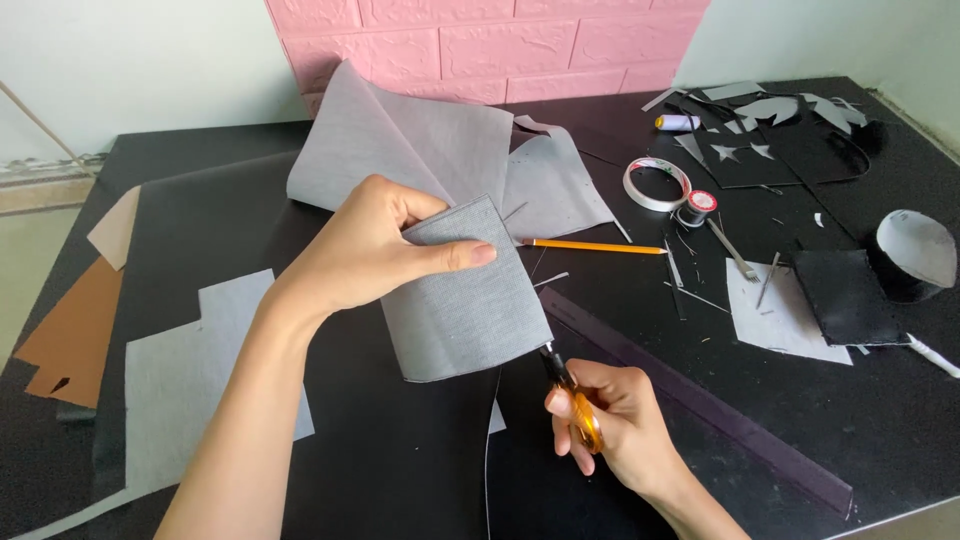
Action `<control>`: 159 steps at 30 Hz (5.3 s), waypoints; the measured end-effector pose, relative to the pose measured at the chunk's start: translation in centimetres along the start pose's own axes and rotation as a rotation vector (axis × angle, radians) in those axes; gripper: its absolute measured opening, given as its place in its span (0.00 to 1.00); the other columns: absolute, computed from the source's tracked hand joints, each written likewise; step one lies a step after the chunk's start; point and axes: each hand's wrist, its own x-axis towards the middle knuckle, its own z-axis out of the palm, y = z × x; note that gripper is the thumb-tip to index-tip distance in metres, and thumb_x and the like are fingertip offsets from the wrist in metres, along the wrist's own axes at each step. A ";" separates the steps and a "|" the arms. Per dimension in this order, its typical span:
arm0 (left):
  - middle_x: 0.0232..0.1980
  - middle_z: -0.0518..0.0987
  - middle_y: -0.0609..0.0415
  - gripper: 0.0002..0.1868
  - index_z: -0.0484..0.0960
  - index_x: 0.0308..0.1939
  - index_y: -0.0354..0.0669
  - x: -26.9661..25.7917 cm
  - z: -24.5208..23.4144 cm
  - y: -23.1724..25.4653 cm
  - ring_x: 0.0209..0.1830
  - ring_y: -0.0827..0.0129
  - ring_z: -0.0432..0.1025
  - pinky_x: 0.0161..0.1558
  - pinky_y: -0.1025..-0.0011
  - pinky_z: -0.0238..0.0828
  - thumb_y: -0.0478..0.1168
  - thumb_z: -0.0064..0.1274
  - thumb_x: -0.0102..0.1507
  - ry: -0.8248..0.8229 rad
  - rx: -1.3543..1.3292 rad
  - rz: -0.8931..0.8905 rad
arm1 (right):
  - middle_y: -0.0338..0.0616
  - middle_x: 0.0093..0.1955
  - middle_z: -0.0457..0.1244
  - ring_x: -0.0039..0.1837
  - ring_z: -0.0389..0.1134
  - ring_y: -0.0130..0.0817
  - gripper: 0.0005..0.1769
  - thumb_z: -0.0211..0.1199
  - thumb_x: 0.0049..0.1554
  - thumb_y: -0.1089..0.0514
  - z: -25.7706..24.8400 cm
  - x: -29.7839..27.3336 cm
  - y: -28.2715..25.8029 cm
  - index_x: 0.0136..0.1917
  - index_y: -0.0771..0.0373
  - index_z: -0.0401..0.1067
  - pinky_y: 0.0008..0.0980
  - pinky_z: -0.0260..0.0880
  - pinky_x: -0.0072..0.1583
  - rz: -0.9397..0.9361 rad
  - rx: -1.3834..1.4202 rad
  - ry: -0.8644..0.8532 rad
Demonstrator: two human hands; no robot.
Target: Measuring and marking a piece of leather with a ruler and pencil, then cutting it out with scissors and adhering it to a wall.
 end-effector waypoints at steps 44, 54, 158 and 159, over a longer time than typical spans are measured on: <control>0.26 0.47 0.68 0.32 0.51 0.23 0.53 1.7 0.8 -2.6 0.26 0.81 0.41 0.28 0.75 0.34 0.48 0.62 0.65 0.351 -0.164 0.125 | 0.31 0.48 0.64 0.51 0.72 0.34 0.20 0.66 0.57 0.36 -2.6 2.0 -2.2 0.46 0.52 0.69 0.38 0.75 0.43 0.587 -1.638 0.113; 0.27 0.60 0.68 0.16 0.80 0.29 0.45 2.7 2.2 -3.8 0.28 0.81 0.49 0.32 0.79 0.43 0.50 0.58 0.67 0.413 -0.317 -0.004 | 0.30 0.47 0.64 0.47 0.72 0.39 0.14 0.64 0.58 0.39 -4.1 1.2 -2.8 0.46 0.49 0.70 0.39 0.70 0.44 0.565 -1.487 0.158; 0.70 0.71 0.62 0.30 0.68 0.70 0.55 13.1 3.7 -10.8 0.70 0.77 0.68 0.53 0.76 0.72 0.57 0.41 0.65 0.671 -0.194 -0.085 | 0.39 0.51 0.57 0.38 0.61 0.27 0.25 0.80 0.47 0.65 -2.0 49.1 -2.5 0.46 0.55 0.63 0.30 0.70 0.51 -0.550 -0.088 1.018; 0.69 0.71 0.63 0.31 0.68 0.71 0.57 13.1 3.7 -10.8 0.69 0.78 0.69 0.49 0.77 0.73 0.58 0.41 0.65 0.667 -0.199 -0.109 | 0.37 0.48 0.57 0.40 0.58 0.26 0.22 0.76 0.50 0.69 -1.7 49.3 -2.3 0.44 0.55 0.64 0.30 0.68 0.51 -0.641 -0.118 0.993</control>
